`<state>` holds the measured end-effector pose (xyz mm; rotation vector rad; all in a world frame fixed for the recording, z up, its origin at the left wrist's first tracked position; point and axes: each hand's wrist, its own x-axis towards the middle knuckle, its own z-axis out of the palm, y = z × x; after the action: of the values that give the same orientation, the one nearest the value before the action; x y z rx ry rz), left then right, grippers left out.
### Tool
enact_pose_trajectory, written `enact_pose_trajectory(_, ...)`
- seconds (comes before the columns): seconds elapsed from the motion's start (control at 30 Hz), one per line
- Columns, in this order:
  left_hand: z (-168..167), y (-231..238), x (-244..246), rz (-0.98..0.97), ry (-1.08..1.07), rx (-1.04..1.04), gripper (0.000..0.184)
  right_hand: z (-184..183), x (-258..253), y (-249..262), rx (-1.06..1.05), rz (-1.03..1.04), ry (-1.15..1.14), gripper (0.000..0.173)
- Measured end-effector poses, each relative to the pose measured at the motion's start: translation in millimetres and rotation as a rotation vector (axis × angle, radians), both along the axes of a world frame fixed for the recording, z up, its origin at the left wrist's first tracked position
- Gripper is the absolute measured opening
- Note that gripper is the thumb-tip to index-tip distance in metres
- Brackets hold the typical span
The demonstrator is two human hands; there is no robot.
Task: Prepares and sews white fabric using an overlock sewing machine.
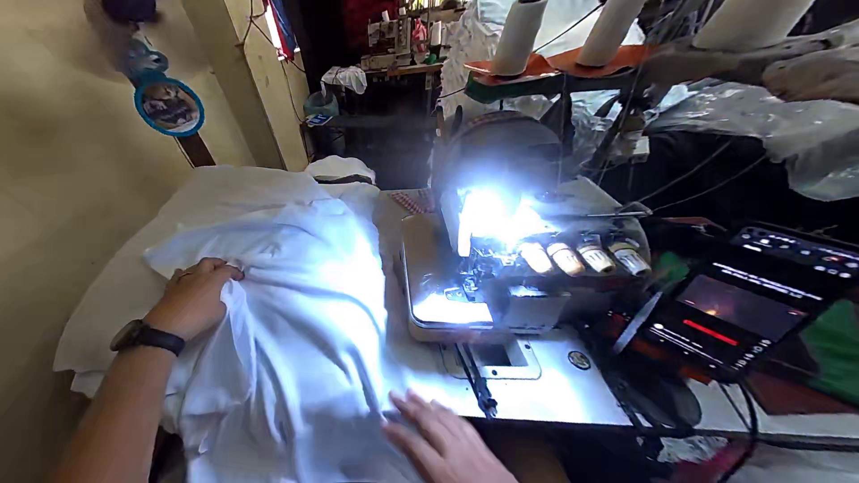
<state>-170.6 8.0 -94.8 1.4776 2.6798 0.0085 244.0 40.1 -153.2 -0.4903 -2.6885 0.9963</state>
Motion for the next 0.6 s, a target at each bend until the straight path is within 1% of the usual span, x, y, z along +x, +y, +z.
enact_pose_trajectory(0.03,10.4,4.1,12.7,-0.002,0.048,-0.104,0.053,-23.1,-7.8,10.7,0.064,-0.075,-0.062,0.052)
enact_pose_trajectory(0.07,19.2,10.1,27.9,-0.021,0.081,-0.156,0.051,-41.8,-10.7,17.6,0.103,-0.108,-0.090,0.050)
enact_pose_trajectory(0.1,22.5,18.3,44.4,-0.074,0.108,-0.119,0.044,-55.7,-11.2,20.9,0.121,-0.112,-0.093,0.049)
enact_pose_trajectory(0.13,18.8,30.0,61.8,-0.149,0.127,-0.020,0.037,-65.1,-11.0,21.6,0.145,-0.106,-0.074,0.050)
enact_pose_trajectory(0.2,-2.4,62.7,101.1,-0.297,0.131,0.186,0.032,-76.6,-10.4,19.0,0.204,-0.104,-0.021,0.051)
enact_pose_trajectory(0.23,-14.3,80.1,122.0,-0.331,0.116,0.221,0.036,-79.8,-9.8,18.0,0.224,-0.106,-0.001,0.051)
enact_pose_trajectory(0.3,-36.7,109.8,153.3,-0.322,0.096,0.200,0.050,-82.3,-8.9,17.5,0.245,-0.107,0.010,0.049)
enact_pose_trajectory(0.33,-49.1,120.6,159.8,-0.324,0.101,0.211,0.049,-81.9,-7.4,17.1,0.236,-0.111,0.006,0.047)
enact_pose_trajectory(0.4,-68.1,131.4,159.6,-0.352,0.073,0.280,0.027,-79.3,-2.2,20.4,0.168,-0.143,0.033,0.043)
enact_pose_trajectory(0.43,-73.5,131.7,155.7,-0.390,0.034,0.360,0.017,-76.9,0.7,25.1,0.123,-0.185,0.071,0.041)
enact_pose_trajectory(0.47,-75.3,129.7,151.0,-0.444,-0.031,0.460,0.011,-73.8,2.5,31.2,0.099,-0.254,0.108,0.039)
enact_pose_trajectory(0.5,-73.5,125.6,146.2,-0.501,-0.121,0.541,0.010,-69.5,2.6,37.8,0.099,-0.340,0.136,0.037)
enact_pose_trajectory(0.57,-57.6,113.4,140.9,-0.576,-0.400,0.655,0.009,-57.5,-3.2,49.0,0.106,-0.496,0.129,0.038)
enact_pose_trajectory(0.6,-46.1,107.2,140.7,-0.600,-0.563,0.700,0.008,-47.6,-9.4,53.4,0.050,-0.540,0.076,0.042)
